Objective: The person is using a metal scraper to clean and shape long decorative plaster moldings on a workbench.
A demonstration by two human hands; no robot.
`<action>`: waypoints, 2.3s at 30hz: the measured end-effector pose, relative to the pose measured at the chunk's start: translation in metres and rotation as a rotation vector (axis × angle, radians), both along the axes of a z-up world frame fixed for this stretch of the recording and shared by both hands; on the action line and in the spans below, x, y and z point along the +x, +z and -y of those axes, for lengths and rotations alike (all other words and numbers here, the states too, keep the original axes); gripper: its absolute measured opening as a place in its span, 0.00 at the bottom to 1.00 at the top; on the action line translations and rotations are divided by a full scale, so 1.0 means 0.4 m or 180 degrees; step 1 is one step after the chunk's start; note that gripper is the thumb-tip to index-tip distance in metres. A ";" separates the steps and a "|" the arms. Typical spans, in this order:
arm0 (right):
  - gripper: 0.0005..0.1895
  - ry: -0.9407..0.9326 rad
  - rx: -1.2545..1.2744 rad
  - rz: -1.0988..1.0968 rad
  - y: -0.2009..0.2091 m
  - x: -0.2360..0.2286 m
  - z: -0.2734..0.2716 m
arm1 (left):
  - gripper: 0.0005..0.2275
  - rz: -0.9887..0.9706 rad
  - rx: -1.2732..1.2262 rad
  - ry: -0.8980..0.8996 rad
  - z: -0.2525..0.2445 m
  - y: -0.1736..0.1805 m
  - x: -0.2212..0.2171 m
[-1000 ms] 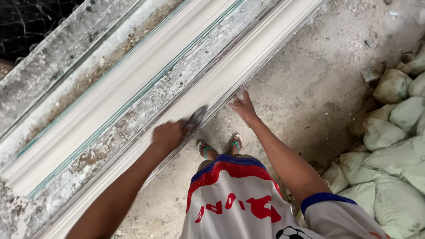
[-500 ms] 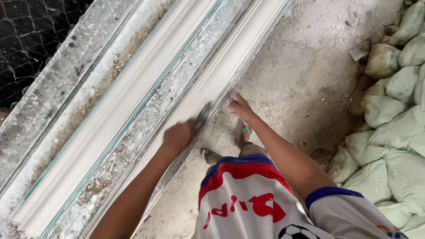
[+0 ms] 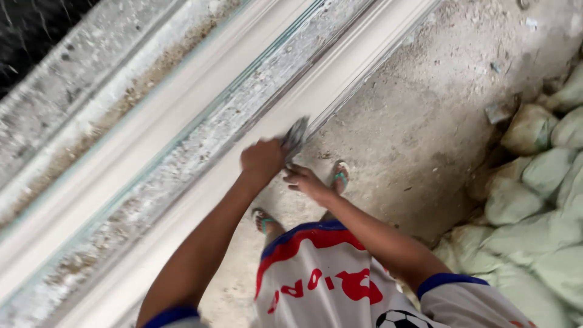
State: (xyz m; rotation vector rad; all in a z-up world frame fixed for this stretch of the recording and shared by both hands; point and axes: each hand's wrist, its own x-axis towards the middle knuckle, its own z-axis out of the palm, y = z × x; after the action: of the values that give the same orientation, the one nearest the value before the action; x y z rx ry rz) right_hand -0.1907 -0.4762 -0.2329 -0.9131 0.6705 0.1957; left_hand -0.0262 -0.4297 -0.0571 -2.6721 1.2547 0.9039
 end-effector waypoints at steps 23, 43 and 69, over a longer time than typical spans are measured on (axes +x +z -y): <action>0.53 -0.0642 -0.0694 -0.0159 -0.012 0.031 0.550 | 0.31 0.1230 0.1125 -0.1391 -0.772 0.073 -0.115; 0.47 -0.1005 -0.0431 -0.0571 -0.057 0.015 0.603 | 0.20 0.0849 -0.0467 -0.1369 -0.253 0.054 -0.108; 0.39 -0.0767 -0.0206 -0.0381 -0.069 -0.003 0.588 | 0.22 0.0891 -0.0250 -0.1516 -0.138 0.025 -0.093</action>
State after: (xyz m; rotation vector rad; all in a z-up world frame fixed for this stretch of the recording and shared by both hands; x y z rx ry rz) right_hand -0.1920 -0.7116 -0.2605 -0.8790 0.8956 0.0138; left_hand -0.0635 -0.3743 -0.0471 -2.2760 1.7602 0.4090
